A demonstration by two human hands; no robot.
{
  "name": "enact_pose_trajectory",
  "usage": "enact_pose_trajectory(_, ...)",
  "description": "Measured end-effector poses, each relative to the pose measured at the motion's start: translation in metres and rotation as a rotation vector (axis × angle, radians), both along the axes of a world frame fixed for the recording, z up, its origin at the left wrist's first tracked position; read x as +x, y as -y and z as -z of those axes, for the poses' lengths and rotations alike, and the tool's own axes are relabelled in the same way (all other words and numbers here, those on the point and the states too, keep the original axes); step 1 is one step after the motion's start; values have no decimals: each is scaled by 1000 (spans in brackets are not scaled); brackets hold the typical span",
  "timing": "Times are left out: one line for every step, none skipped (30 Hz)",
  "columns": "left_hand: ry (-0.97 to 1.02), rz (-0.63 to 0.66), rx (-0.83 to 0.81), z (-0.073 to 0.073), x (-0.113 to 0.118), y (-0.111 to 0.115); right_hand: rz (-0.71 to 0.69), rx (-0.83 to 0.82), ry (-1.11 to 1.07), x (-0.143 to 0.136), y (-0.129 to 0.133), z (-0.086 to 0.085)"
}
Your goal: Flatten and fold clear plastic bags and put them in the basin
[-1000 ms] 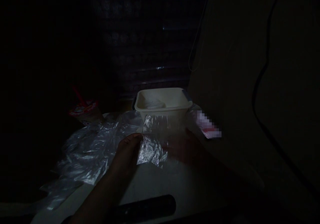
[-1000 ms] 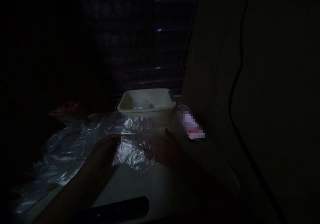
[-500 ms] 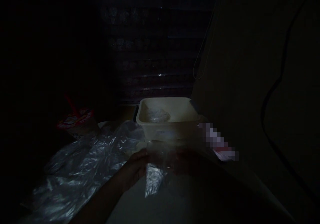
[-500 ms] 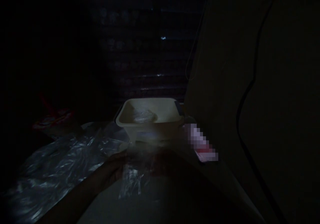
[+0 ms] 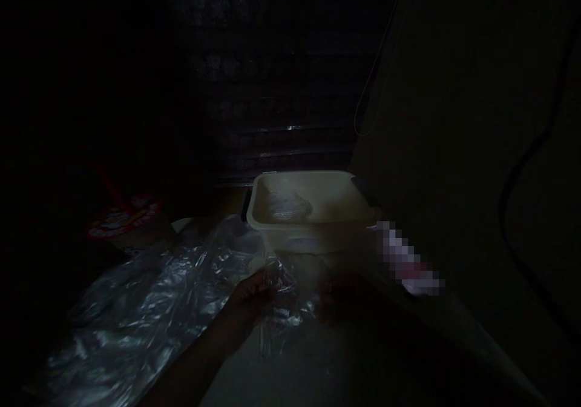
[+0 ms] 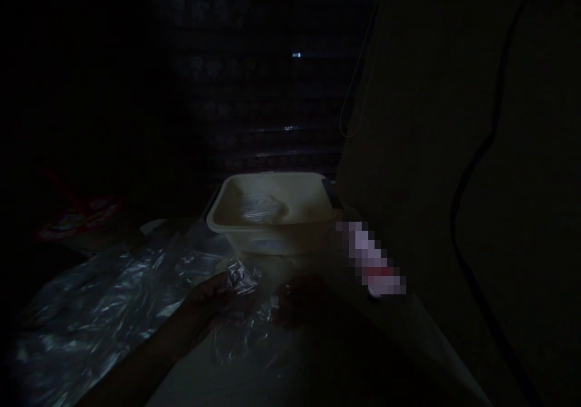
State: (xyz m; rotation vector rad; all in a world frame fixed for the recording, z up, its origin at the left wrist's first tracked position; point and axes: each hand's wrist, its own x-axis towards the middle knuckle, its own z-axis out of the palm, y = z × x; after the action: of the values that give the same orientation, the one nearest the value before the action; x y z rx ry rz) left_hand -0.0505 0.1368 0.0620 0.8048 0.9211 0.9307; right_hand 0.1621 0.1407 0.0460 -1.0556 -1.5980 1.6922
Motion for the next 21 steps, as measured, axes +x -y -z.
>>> enact_pose_trajectory(-12,7,3,-1,0,0,-7,-22,-2,1,-2,1)
enact_pose_trajectory(-22,20,6,-1,-1,1,-15,-44,-4,2,-4,2)
enact_pose_trajectory(-31,36,7,-1,-2,1,-23,-66,-5,3,-7,4)
enact_pose_trajectory(-40,54,8,0,-3,1,-32,-89,-5,4,-11,6)
enact_pose_trajectory(-56,74,3,2,-4,1,-41,-111,-5,4,-14,8)
enact_pose_trajectory(-82,92,-10,3,-5,1,-49,-132,-4,4,-17,10)
enact_pose_trajectory(-112,106,-24,5,-6,1,-54,-150,-4,4,-19,11)
enact_pose_trajectory(-141,114,-40,6,-8,1,-56,-166,-5,4,-20,12)
enact_pose_trajectory(-165,118,-56,7,-9,1,-53,-176,-8,5,-20,11)
enact_pose_trajectory(-180,120,-72,6,-10,1,-44,-182,-12,5,-19,10)
enact_pose_trajectory(-189,125,-80,6,-11,1,-32,-184,-18,6,-18,7)
enact_pose_trajectory(-195,133,-79,4,-11,1,-18,-184,-25,6,-15,5)
enact_pose_trajectory(-204,144,-73,3,-12,0,-4,-182,-32,7,-12,2)
enact_pose_trajectory(-213,157,-68,1,-12,0,9,-181,-39,8,-10,-1)
enact_pose_trajectory(-222,169,-65,0,-13,0,19,-182,-45,8,-7,-4)
enact_pose_trajectory(-228,174,-68,0,-13,0,28,-184,-50,8,-6,-6)
enact_pose_trajectory(-224,172,-70,0,-13,0,36,-187,-55,7,-4,-8)
enact_pose_trajectory(-214,166,-66,1,-13,0,44,-190,-59,7,-4,-9)
enact_pose_trajectory(-202,165,-56,3,-13,0,51,-193,-63,6,-3,-10)
enact_pose_trajectory(-194,170,-38,5,-13,0,58,-197,-67,6,-3,-11)
enact_pose_trajectory(-192,178,-22,7,-13,0,64,-202,-69,5,-3,-11)
